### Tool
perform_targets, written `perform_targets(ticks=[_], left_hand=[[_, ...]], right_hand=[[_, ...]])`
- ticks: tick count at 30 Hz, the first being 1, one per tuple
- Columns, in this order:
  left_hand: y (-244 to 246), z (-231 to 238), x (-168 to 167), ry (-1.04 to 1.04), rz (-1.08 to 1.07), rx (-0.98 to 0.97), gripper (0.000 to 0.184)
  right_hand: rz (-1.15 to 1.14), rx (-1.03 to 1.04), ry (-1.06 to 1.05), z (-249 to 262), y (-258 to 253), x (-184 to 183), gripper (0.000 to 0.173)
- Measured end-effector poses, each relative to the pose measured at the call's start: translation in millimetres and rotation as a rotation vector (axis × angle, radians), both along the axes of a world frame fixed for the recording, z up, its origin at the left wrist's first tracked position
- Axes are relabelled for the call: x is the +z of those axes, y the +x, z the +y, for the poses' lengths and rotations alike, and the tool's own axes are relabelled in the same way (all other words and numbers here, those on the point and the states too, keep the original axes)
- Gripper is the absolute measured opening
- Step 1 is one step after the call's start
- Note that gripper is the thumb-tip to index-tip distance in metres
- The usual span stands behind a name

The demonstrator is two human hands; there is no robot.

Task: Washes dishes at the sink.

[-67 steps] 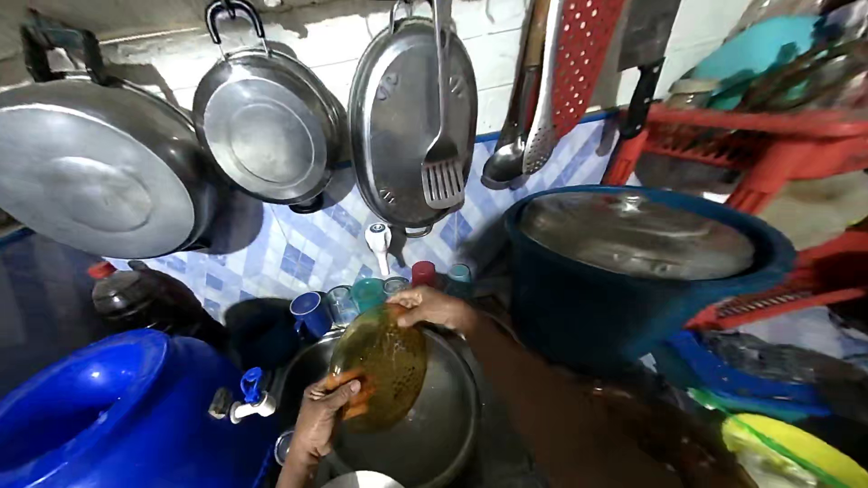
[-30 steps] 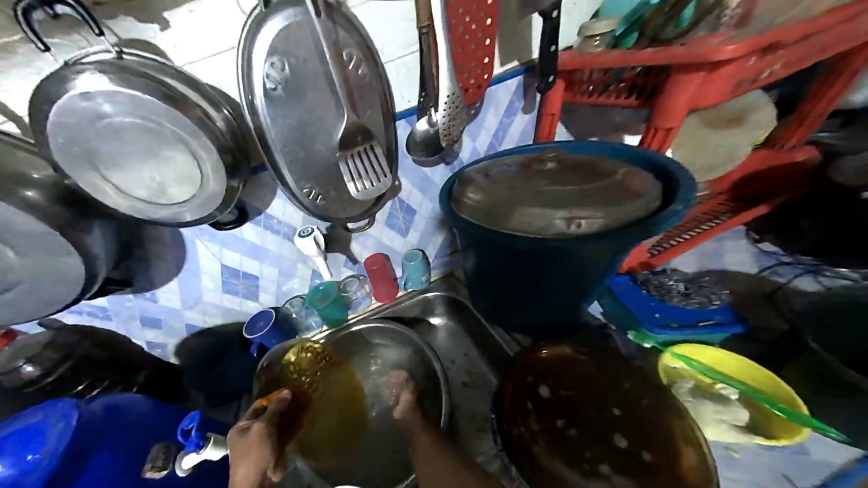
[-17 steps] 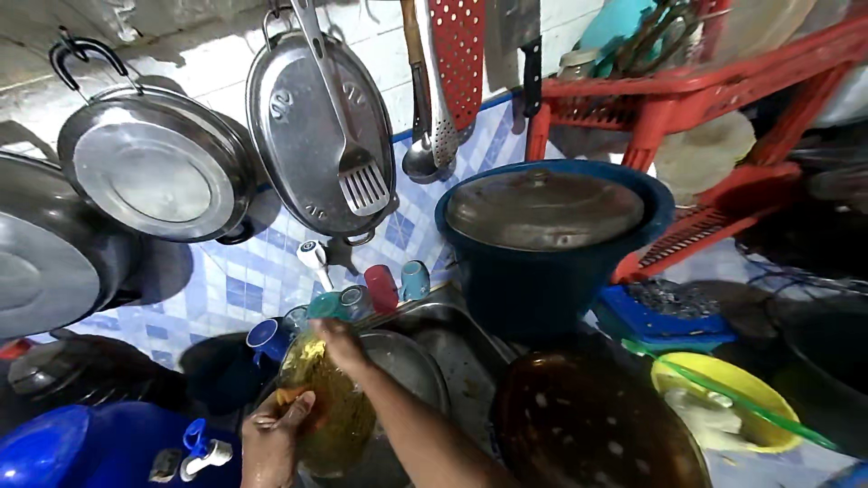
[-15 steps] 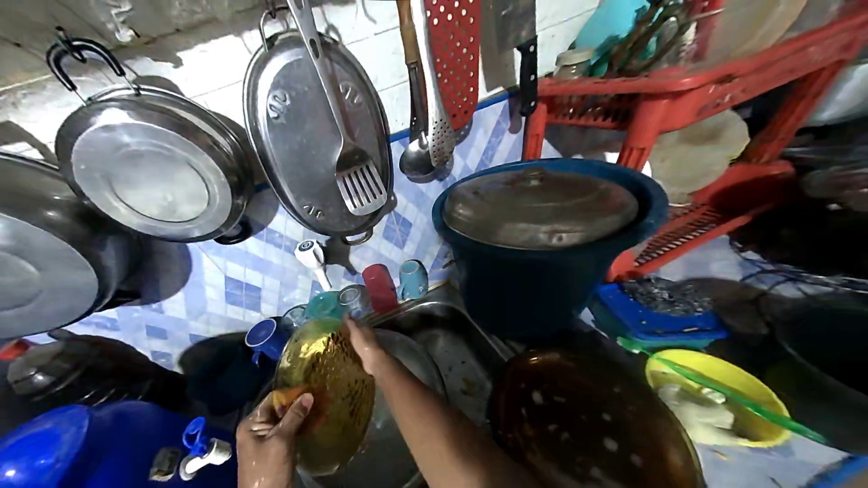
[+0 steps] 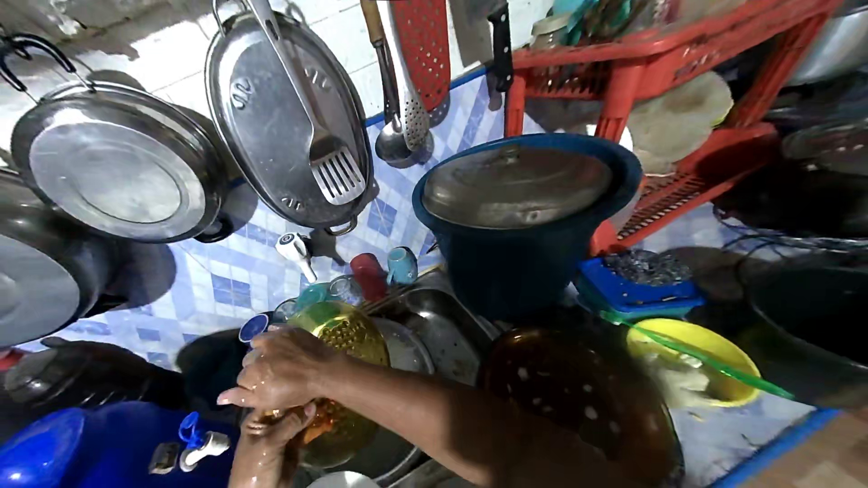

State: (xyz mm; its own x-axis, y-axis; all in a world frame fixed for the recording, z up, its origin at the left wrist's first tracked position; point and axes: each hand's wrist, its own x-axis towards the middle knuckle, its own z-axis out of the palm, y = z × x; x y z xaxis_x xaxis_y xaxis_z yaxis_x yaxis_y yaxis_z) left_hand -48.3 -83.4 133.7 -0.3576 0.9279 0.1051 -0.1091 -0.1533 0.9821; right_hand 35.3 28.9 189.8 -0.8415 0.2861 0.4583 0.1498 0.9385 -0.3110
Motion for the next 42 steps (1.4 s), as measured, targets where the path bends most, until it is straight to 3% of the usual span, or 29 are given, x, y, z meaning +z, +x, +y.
perform_targets(ticks=[1, 3, 5, 6, 8, 11, 13, 14, 16, 18, 19, 21, 24, 26, 28, 30, 32, 34, 36, 39, 41, 42], left_hand=[[6, -1, -2, 0.02, 0.001, 0.036, 0.025], [13, -9, -5, 0.038, 0.056, 0.092, 0.035], [16, -18, -6, 0.038, 0.097, 0.119, 0.034], [14, -21, -5, 0.025, 0.088, 0.114, 0.033], [6, -21, -3, -0.041, 0.063, 0.079, 0.032], [-3, -12, -3, -0.044, 0.064, 0.03, 0.025], [0, -7, -8, 0.024, 0.008, 0.084, 0.018], [3, -8, -8, 0.045, -0.004, 0.108, 0.023], [8, -15, -7, 0.052, -0.035, 0.137, 0.038], [11, -24, -10, 0.044, -0.069, 0.152, 0.04], [10, -26, -11, 0.03, -0.075, 0.142, 0.039], [3, -27, -10, -0.02, -0.074, 0.095, 0.032], [-8, -21, -9, 0.009, -0.063, 0.042, 0.021], [-9, -20, -9, 0.047, -0.049, 0.089, 0.026], [-5, -22, -10, 0.057, -0.062, 0.154, 0.038], [-3, -26, -12, 0.062, -0.081, 0.217, 0.04], [-5, -29, -17, 0.081, -0.113, 0.266, 0.039], [-11, -29, -22, 0.072, -0.143, 0.311, 0.034], [-17, -27, -23, 0.043, -0.167, 0.339, 0.037], [-18, -17, -26, -0.036, -0.181, 0.412, 0.037], [-15, -9, -30, -0.104, -0.153, 0.453, 0.032], [-13, -5, -33, -0.135, -0.148, 0.466, 0.031]], right_hand=[[0.073, 0.021, -0.048, 8, -1, -7, 0.047], [0.219, -0.134, -0.464, 35, 7, -20, 0.042], [0.253, -0.405, -0.915, 63, 20, -23, 0.052], [0.227, -0.47, -0.969, 70, 21, -22, 0.056], [0.147, -0.441, -0.819, 56, 19, -11, 0.058], [0.017, -0.133, -0.282, 0, 0, 1, 0.052], [0.073, 0.032, -0.02, -7, -16, -7, 0.05], [0.144, 0.059, -0.044, 3, -19, -10, 0.045], [0.218, -0.074, -0.333, 33, -13, -14, 0.04], [0.137, -0.295, -0.674, 56, -4, -12, 0.048], [0.088, -0.337, -0.722, 55, -2, -8, 0.05], [0.026, -0.274, -0.58, 30, -5, 1, 0.048], [-0.137, 0.013, -0.142, -20, -17, 15, 0.049], [-0.04, 0.095, -0.091, -11, -30, 7, 0.045], [0.101, -0.012, -0.328, 23, -34, -8, 0.039], [0.159, -0.201, -0.734, 62, -26, -30, 0.049], [0.217, -0.294, -1.163, 83, -14, -73, 0.059], [0.305, -0.4, -1.488, 83, 0, -129, 0.054], [0.506, -0.644, -1.637, 74, 4, -179, 0.044], [0.668, -1.078, -1.468, 60, 6, -238, 0.037], [0.886, -0.978, -1.696, 47, 6, -254, 0.039], [1.08, -0.774, -1.895, 42, 6, -254, 0.038]])
